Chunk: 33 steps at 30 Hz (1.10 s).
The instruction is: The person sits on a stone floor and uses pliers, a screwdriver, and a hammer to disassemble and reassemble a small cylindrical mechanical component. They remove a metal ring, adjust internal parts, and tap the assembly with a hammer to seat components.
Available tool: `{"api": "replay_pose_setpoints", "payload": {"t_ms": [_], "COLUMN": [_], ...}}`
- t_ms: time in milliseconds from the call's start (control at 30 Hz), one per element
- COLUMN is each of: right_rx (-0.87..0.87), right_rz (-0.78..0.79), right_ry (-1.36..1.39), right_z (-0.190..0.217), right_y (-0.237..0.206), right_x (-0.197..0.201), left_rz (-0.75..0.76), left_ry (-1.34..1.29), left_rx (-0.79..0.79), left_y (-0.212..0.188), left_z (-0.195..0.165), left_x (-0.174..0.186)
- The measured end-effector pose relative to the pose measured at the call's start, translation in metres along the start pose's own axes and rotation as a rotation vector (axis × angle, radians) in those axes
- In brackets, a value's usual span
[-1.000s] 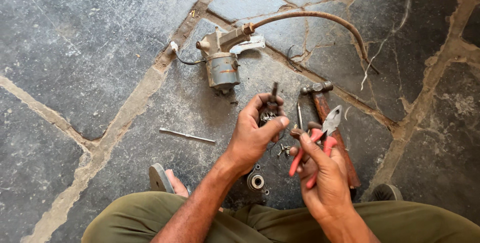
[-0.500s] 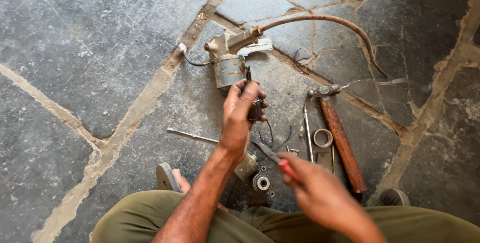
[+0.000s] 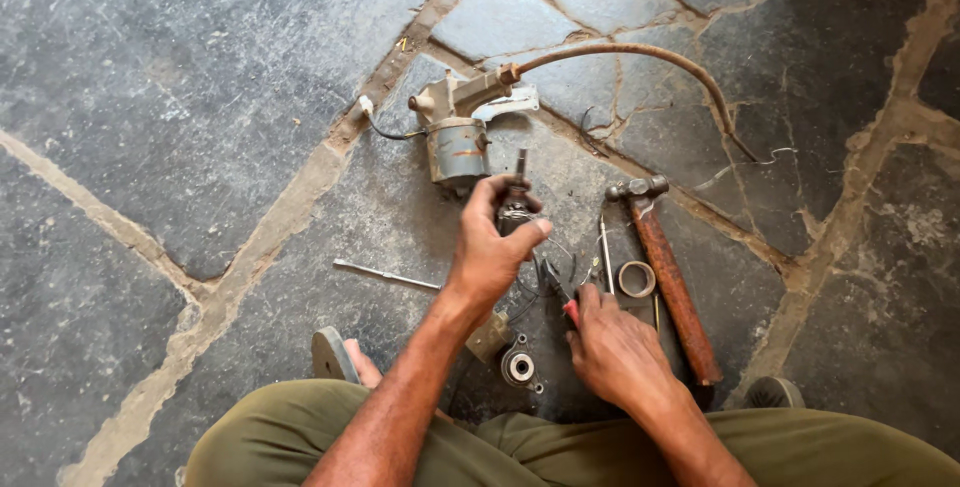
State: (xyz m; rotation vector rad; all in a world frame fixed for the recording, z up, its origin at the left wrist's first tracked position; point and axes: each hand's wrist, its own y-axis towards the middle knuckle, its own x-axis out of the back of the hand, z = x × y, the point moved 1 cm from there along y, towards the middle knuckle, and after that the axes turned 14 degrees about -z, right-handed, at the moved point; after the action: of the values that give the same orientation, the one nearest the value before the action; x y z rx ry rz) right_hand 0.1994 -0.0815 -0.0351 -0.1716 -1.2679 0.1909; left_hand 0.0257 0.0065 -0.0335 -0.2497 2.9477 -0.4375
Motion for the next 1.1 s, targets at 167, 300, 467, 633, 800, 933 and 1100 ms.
{"api": "replay_pose_setpoints", "payload": {"t_ms": [167,300,467,633,800,933,1100], "right_rx": [0.061,-0.018,-0.012,-0.067,-0.059,-0.073,-0.081], "right_rz": [0.053,0.200,0.068,0.249,0.119,0.116,0.098], "right_ry": [-0.035,-0.014,-0.187,-0.239,-0.231,-0.247,-0.194], "right_z": [-0.002,0.003,-0.019,-0.040,-0.044,-0.043,-0.038], "right_y": [0.001,0.002,-0.003,-0.002,0.002,0.002,0.003], "right_x": [0.002,0.017,0.035,0.004,-0.014,-0.013,-0.014], "left_rz": [0.113,0.172,0.140,0.195,0.282,0.312,0.292], "left_ry": [-0.112,-0.122,-0.201,-0.261,-0.358,-0.346,-0.274], "left_rx": [-0.010,0.002,0.069,0.069,0.113,0.083,0.043], "left_y": [-0.006,-0.008,-0.004,-0.005,-0.008,-0.010,-0.009], "left_z": [-0.001,-0.005,-0.007,-0.007,-0.009,-0.009,-0.005], "left_x": [-0.004,-0.004,-0.002,0.000,0.000,0.001,-0.001]}}
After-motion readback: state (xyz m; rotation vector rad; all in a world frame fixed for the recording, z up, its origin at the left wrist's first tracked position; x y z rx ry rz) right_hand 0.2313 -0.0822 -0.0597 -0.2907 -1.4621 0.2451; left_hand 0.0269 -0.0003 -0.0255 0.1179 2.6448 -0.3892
